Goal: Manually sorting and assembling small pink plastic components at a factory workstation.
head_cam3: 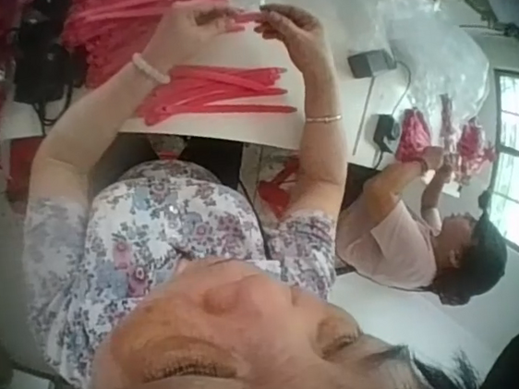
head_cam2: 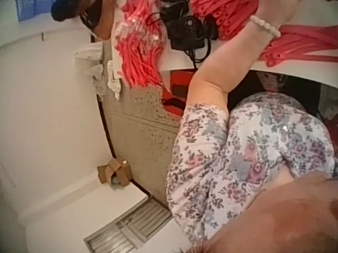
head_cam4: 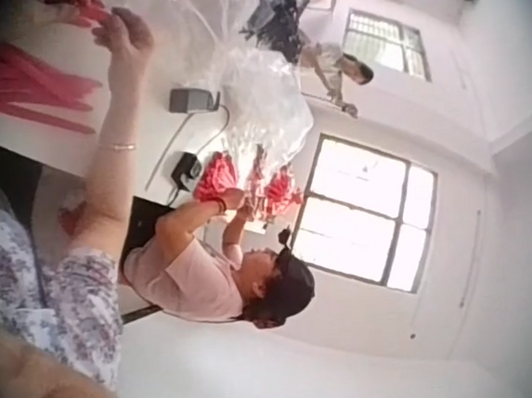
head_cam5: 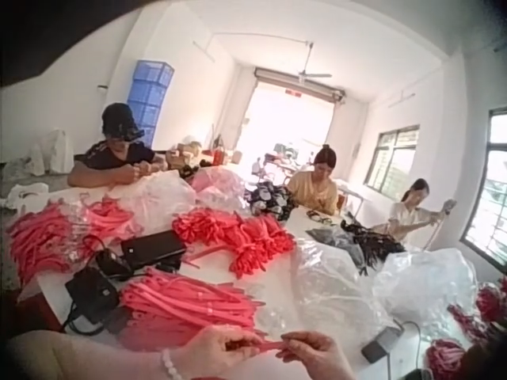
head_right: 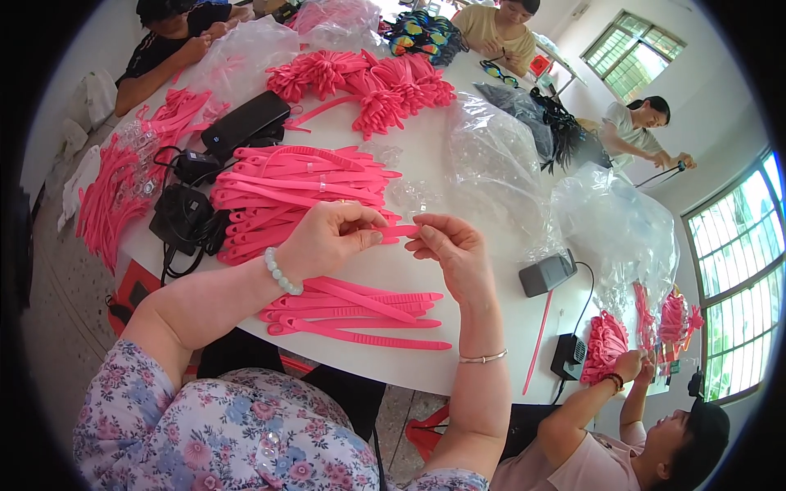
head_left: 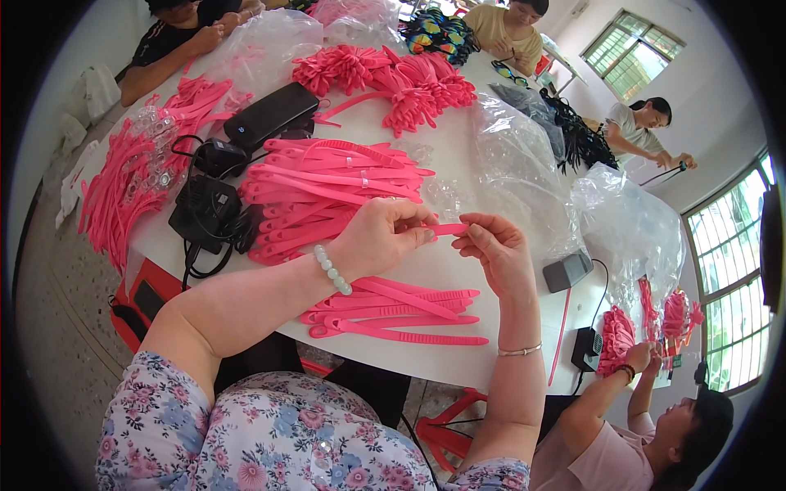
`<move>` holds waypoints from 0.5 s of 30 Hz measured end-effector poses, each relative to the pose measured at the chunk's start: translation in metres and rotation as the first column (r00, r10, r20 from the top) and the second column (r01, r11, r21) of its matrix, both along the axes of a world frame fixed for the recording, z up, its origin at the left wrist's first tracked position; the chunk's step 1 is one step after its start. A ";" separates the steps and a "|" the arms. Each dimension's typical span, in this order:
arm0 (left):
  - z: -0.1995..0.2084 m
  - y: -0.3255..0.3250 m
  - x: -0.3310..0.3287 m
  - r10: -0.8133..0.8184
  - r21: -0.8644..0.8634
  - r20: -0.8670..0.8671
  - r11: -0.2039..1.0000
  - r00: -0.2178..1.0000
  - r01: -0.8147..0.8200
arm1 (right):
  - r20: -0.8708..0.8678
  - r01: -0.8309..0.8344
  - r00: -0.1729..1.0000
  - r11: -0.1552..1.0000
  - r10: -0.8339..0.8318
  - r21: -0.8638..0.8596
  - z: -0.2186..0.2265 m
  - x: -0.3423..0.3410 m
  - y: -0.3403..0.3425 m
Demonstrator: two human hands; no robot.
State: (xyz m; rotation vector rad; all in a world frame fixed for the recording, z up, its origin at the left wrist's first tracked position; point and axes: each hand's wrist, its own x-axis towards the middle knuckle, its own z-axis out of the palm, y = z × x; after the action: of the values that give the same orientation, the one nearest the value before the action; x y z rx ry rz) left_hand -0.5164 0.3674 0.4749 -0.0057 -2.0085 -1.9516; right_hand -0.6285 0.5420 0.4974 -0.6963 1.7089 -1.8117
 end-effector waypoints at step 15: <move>0.001 0.001 0.002 0.012 -0.015 -0.002 1.000 1.000 -0.012 | 0.012 0.006 1.000 0.999 -0.006 -0.039 0.001 0.003 0.002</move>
State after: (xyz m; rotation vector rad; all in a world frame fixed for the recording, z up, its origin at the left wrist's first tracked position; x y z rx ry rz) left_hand -0.5149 0.3683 0.4762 0.0013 -2.0177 -1.9282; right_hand -0.6258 0.5437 0.4983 -0.6961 1.6735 -1.8543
